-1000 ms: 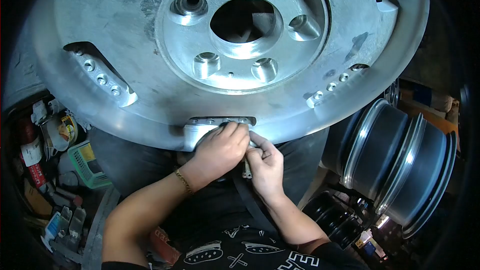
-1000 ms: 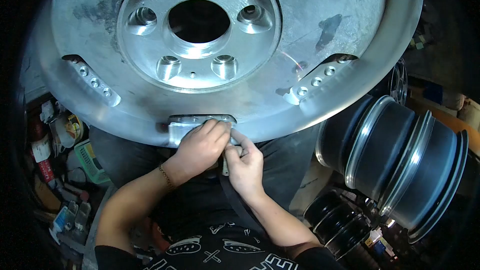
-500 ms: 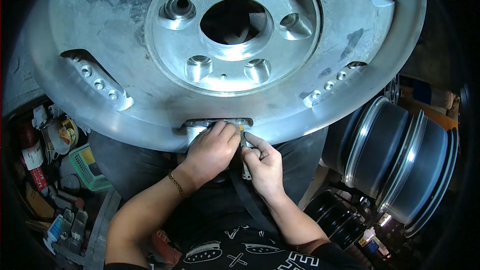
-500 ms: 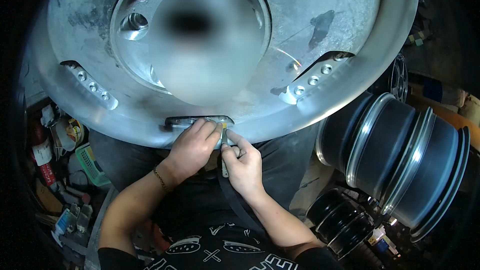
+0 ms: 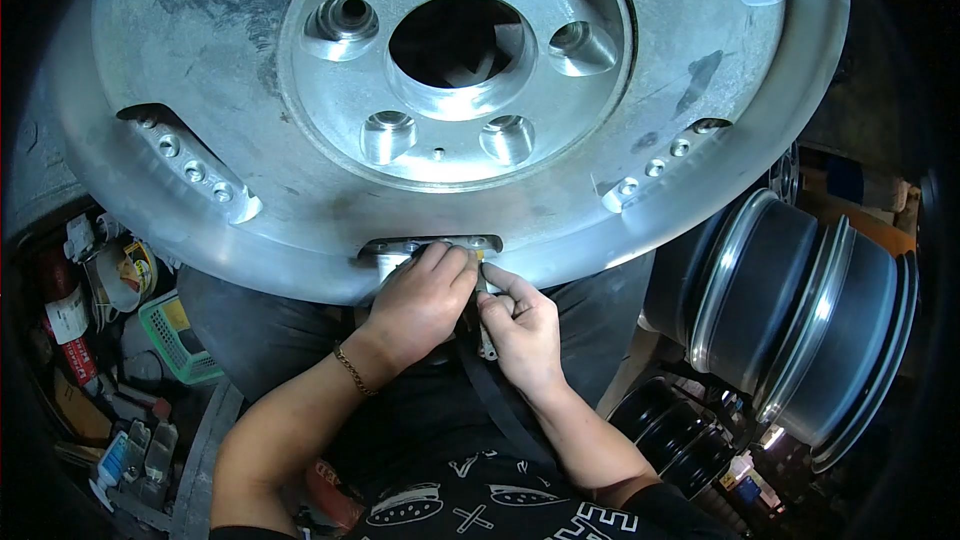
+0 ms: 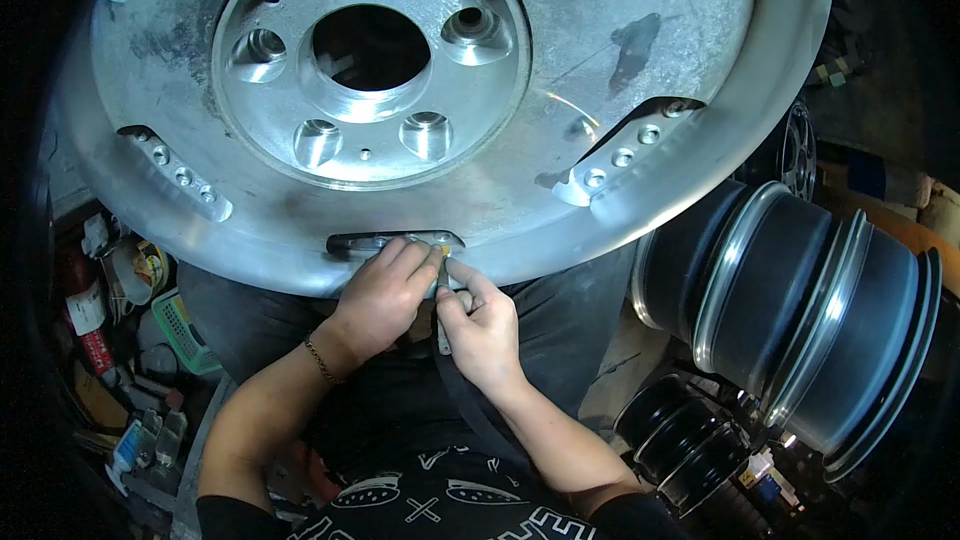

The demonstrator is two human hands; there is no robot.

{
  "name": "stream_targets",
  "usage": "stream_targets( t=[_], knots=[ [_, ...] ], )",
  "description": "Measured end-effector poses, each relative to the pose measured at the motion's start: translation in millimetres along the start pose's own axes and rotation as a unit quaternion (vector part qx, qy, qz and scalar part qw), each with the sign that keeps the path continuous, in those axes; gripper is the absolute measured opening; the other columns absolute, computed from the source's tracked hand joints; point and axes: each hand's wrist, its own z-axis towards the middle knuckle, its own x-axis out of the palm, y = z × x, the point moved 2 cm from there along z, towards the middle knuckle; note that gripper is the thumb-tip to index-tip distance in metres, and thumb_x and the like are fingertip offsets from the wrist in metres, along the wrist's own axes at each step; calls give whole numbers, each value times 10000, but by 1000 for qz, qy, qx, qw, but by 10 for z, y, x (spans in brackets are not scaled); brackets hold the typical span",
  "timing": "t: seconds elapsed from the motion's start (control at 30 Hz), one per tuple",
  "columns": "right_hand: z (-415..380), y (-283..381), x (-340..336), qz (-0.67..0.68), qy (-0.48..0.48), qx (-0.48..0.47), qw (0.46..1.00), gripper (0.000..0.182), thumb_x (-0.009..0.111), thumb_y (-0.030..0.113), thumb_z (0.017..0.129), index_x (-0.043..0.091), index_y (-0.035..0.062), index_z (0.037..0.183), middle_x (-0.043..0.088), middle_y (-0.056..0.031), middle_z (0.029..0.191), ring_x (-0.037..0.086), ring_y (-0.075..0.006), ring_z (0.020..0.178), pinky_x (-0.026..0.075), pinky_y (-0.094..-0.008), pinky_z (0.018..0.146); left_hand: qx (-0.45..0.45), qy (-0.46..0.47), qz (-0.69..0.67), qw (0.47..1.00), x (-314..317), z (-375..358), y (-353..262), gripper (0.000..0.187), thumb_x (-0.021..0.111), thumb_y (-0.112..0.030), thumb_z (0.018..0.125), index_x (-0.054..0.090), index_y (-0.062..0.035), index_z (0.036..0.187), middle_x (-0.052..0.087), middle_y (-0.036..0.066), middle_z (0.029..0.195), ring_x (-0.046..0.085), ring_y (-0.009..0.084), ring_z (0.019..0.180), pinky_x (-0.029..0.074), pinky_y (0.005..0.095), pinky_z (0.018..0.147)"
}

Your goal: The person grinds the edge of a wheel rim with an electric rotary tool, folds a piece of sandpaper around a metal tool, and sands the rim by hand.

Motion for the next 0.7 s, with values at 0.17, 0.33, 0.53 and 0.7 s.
stream_targets(
  t=[0.17,0.33,0.53,0.7],
  knots=[
    [10,-73,-60,9,-33,-20,999,377,576,15,942,516,-143,1279,546,22,628,468,-33,516,385,-215,466,26,-15,-14,999,25,73,-31,395,589,-73,798,606,54,1172,594,128,1113,574,276,996,527,362,834],
    [28,-44,11,54,-25,-6,998,386,562,8,942,497,-164,1283,545,14,634,460,-31,520,388,-215,470,9,-2,3,1000,-40,35,-9,385,591,-75,791,613,52,1154,606,114,1078,584,264,966,534,353,814],
    [12,-89,-28,53,-30,-2,998,392,551,0,943,482,-158,1295,548,20,638,460,-26,522,375,-210,467,48,-34,6,998,66,91,-14,372,593,-84,789,619,44,1138,605,109,1071,582,264,961,532,344,820],
    [39,-80,39,45,2,0,999,367,544,7,953,497,-144,1285,545,23,632,457,-25,514,368,-212,462,21,7,16,1000,-31,-1,22,375,586,-88,792,619,43,1142,606,109,1079,581,254,986,529,335,828]
  ],
)
